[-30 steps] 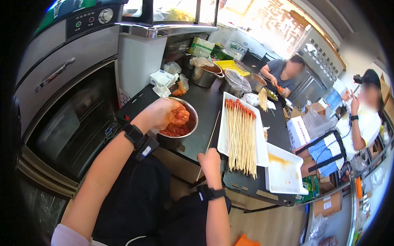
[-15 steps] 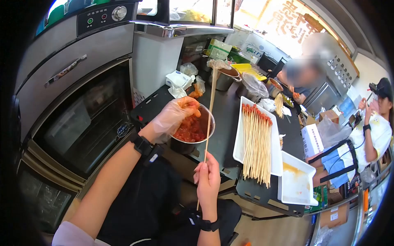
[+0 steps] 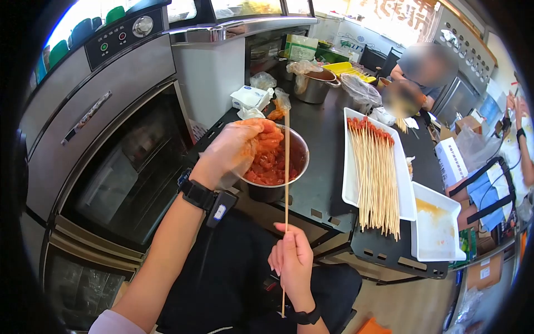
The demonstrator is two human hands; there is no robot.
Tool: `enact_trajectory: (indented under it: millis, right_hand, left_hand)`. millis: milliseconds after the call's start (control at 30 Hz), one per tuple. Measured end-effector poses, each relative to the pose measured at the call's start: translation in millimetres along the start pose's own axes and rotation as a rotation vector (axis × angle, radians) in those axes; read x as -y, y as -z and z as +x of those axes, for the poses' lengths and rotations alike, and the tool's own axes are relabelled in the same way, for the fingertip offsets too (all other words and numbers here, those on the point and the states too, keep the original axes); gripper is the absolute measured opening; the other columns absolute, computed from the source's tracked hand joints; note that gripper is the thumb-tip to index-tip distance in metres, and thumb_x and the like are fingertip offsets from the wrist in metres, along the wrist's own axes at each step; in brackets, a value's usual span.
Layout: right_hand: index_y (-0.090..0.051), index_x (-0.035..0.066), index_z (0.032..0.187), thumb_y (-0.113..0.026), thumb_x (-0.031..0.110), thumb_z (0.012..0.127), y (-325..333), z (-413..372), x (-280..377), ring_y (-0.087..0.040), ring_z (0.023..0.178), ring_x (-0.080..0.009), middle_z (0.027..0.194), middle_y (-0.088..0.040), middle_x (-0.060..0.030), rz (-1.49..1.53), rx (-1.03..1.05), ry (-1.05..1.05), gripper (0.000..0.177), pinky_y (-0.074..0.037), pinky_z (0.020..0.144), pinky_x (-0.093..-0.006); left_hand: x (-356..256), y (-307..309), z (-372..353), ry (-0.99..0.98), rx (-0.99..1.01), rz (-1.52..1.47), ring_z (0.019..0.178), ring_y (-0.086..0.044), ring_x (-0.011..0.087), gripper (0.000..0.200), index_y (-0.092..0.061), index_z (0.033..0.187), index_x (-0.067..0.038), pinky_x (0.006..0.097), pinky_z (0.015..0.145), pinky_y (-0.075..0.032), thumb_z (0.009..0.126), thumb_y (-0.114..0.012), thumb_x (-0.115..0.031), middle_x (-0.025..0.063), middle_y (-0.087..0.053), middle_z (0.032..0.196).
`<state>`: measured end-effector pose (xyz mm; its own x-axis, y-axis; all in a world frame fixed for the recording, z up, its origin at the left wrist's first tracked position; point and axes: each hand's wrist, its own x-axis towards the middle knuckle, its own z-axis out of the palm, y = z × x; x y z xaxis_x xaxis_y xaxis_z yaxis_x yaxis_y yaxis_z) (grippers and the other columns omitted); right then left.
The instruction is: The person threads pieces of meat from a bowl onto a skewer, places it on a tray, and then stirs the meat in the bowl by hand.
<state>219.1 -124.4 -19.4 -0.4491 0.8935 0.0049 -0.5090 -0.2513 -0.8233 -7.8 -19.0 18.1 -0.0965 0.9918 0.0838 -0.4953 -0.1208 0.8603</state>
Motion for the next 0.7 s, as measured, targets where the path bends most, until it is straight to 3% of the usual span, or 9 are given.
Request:
enact_trajectory:
  millis: [100,167,300,367,400,500,633,700]
  right_hand:
    - [-0.048,-0.002,0.112,-0.039,0.007,0.092,-2.3,-3.0,0.0,-0.028,0.040,-0.0043,0.053,-0.038,0.0008,-0.218,0.005,-0.062,0.023,-0.028,0.040,-0.0192]
    - [-0.047,-0.002,0.116,-0.040,0.005,0.092,-7.4,-10.2,3.9,-0.029,0.040,-0.0037,0.054,-0.038,0.0017,-0.251,-0.014,-0.067,0.026,-0.027,0.039,-0.0188]
    - [-0.044,-0.001,0.124,-0.041,0.003,0.090,-3.2,-19.2,-0.6,-0.030,0.041,-0.0025,0.057,-0.038,0.0041,-0.467,-0.020,0.005,0.034,-0.027,0.039,-0.0186]
    - [-0.045,-0.001,0.124,-0.042,0.003,0.090,-3.2,-19.0,-1.3,-0.030,0.041,-0.0023,0.058,-0.038,0.0046,-0.478,-0.025,0.001,0.034,-0.027,0.039,-0.0187]
    - [-0.045,0.000,0.124,-0.043,0.003,0.090,-3.2,-18.9,-1.2,-0.031,0.041,-0.0020,0.058,-0.038,0.0051,-0.491,-0.028,-0.003,0.034,-0.027,0.039,-0.0188]
    - [-0.047,-0.001,0.123,-0.043,0.002,0.090,-7.5,-19.2,2.3,-0.030,0.041,-0.0014,0.058,-0.037,0.0056,-0.499,-0.046,-0.014,0.033,-0.026,0.039,-0.0180]
    - [-0.050,0.002,0.121,-0.048,0.007,0.089,-10.3,-26.2,8.3,-0.035,0.048,0.0004,0.060,-0.042,0.0066,-0.558,-0.073,-0.051,0.032,-0.029,0.043,-0.0161]
    - [-0.048,-0.001,0.121,-0.043,0.001,0.090,-9.2,-26.8,6.7,-0.029,0.043,-0.0003,0.059,-0.036,0.0062,-0.576,-0.061,-0.006,0.032,-0.023,0.039,-0.0170]
  left_hand:
    - [-2.7,5.0,-2.4,0.008,-0.052,-0.140,0.090,-0.060,0.0209,0.019,-0.056,0.100,0.003,0.0298,0.085,-0.048,0.088,-0.042,-0.002,0.0139,-0.061,0.096]
    - [-0.9,18.6,-3.8,-0.726,0.056,1.233,0.090,-0.060,0.0202,0.021,-0.055,0.102,0.005,0.0276,0.084,-0.047,0.089,-0.041,-0.004,0.0146,-0.061,0.098]
    - [-11.3,11.6,-10.6,-0.728,0.113,1.271,0.089,-0.060,0.0193,0.022,-0.054,0.102,0.007,0.0262,0.083,-0.047,0.087,-0.041,-0.002,0.0144,-0.061,0.096]
    - [6.8,30.4,9.7,-0.559,0.064,0.837,0.090,-0.060,0.0212,0.026,-0.054,0.105,0.006,0.0275,0.083,-0.046,0.083,-0.042,0.001,0.0141,-0.061,0.096]
    - [6.1,28.9,8.0,-0.557,0.068,0.836,0.090,-0.060,0.0212,0.026,-0.054,0.105,0.006,0.0275,0.083,-0.046,0.083,-0.042,0.001,0.0141,-0.061,0.096]
    - [-0.3,21.5,-2.8,-0.572,0.099,0.954,0.091,-0.059,0.0219,0.028,-0.053,0.106,0.006,0.0294,0.084,-0.045,0.080,-0.042,0.001,0.0148,-0.060,0.097]
    - [-7.4,7.7,-18.9,-0.800,-0.009,1.240,0.093,-0.057,0.0199,0.027,-0.052,0.105,0.007,0.0281,0.086,-0.043,0.082,-0.042,-0.001,0.0148,-0.059,0.098]
    - [-9.4,8.1,-17.9,-0.893,-0.077,1.356,0.093,-0.056,0.0190,0.027,-0.052,0.105,0.008,0.0272,0.087,-0.042,0.082,-0.041,0.000,0.0142,-0.059,0.096]
